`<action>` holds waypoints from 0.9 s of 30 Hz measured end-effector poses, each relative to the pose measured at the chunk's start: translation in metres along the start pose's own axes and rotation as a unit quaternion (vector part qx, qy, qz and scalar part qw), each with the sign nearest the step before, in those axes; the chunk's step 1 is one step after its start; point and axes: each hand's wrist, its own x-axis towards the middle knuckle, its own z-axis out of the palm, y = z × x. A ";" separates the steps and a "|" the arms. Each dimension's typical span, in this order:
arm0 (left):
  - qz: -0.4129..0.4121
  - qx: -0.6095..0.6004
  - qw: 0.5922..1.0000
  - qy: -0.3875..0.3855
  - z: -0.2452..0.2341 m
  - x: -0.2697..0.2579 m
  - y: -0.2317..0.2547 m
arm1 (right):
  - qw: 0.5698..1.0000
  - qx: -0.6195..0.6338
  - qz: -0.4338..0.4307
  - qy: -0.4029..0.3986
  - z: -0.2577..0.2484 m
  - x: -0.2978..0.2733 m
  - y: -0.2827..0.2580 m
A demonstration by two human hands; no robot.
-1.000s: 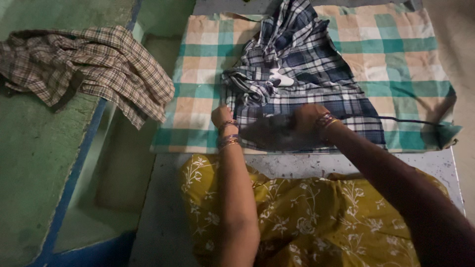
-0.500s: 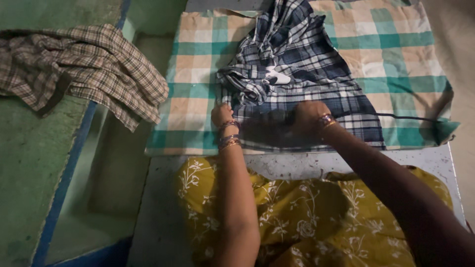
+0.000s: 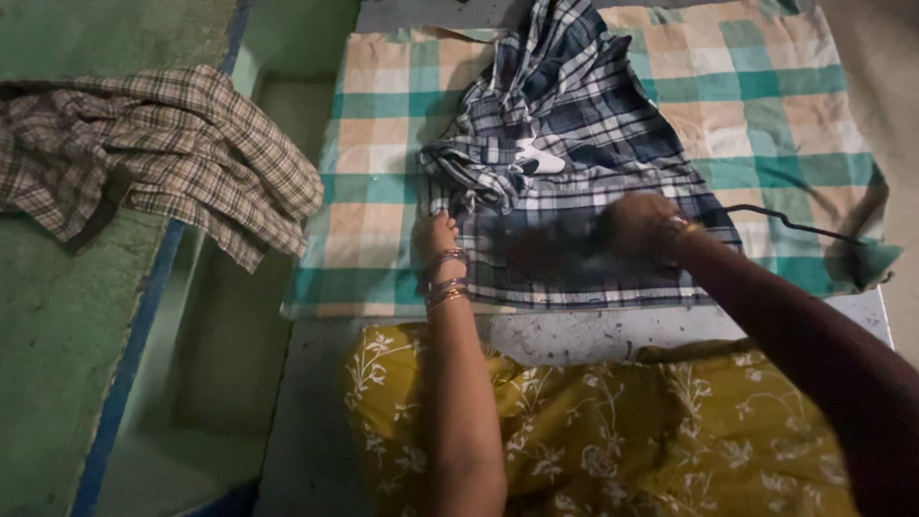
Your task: The person irons a plaid shirt laid on a checkered cloth on the floor. They repeatedly smooth the fabric with their hands and use a handheld iron to press different sections of the shirt.
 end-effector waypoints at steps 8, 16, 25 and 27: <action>0.056 0.146 0.988 -0.021 0.028 -0.007 -0.002 | 0.999 0.002 0.045 0.030 -0.010 -0.022 0.039; 0.142 0.220 0.965 -0.001 0.023 -0.020 -0.006 | 0.992 0.029 0.121 0.028 -0.021 0.024 0.094; 0.162 0.304 0.938 -0.048 0.025 -0.043 -0.001 | 0.993 0.034 0.097 0.062 0.013 0.029 0.152; 0.164 0.328 0.929 -0.043 0.031 -0.052 0.003 | 0.994 0.020 0.100 0.031 0.026 0.012 0.153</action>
